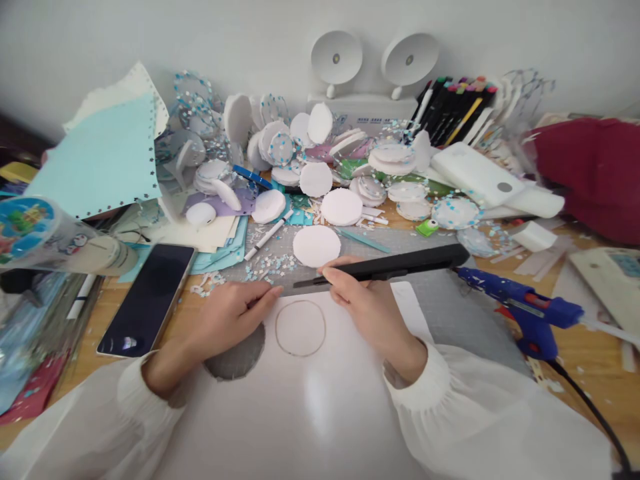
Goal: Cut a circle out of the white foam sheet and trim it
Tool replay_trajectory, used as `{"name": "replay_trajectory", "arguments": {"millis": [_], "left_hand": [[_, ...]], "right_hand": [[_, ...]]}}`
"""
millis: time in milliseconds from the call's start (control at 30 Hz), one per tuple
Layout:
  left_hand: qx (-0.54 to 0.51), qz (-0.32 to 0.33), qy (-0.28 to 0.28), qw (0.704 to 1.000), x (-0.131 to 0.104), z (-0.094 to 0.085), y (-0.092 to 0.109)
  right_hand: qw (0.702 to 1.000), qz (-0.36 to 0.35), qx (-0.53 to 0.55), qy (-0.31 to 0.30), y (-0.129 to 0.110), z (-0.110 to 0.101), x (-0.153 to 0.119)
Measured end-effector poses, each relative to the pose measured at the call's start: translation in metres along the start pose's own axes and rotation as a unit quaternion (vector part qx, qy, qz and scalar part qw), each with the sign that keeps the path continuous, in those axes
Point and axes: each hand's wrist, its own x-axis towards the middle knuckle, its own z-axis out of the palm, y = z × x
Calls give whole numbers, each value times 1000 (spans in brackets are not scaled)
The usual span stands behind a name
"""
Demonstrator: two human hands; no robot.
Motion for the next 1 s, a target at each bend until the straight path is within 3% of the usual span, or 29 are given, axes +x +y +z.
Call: {"name": "replay_trajectory", "arguments": {"millis": [267, 1000], "left_hand": [[54, 4, -16, 998, 0, 0, 0], [67, 3, -25, 997, 2, 0, 2]], "right_hand": [[996, -1, -64, -67, 4, -1, -2], [992, 8, -81, -99, -1, 5, -4]]}}
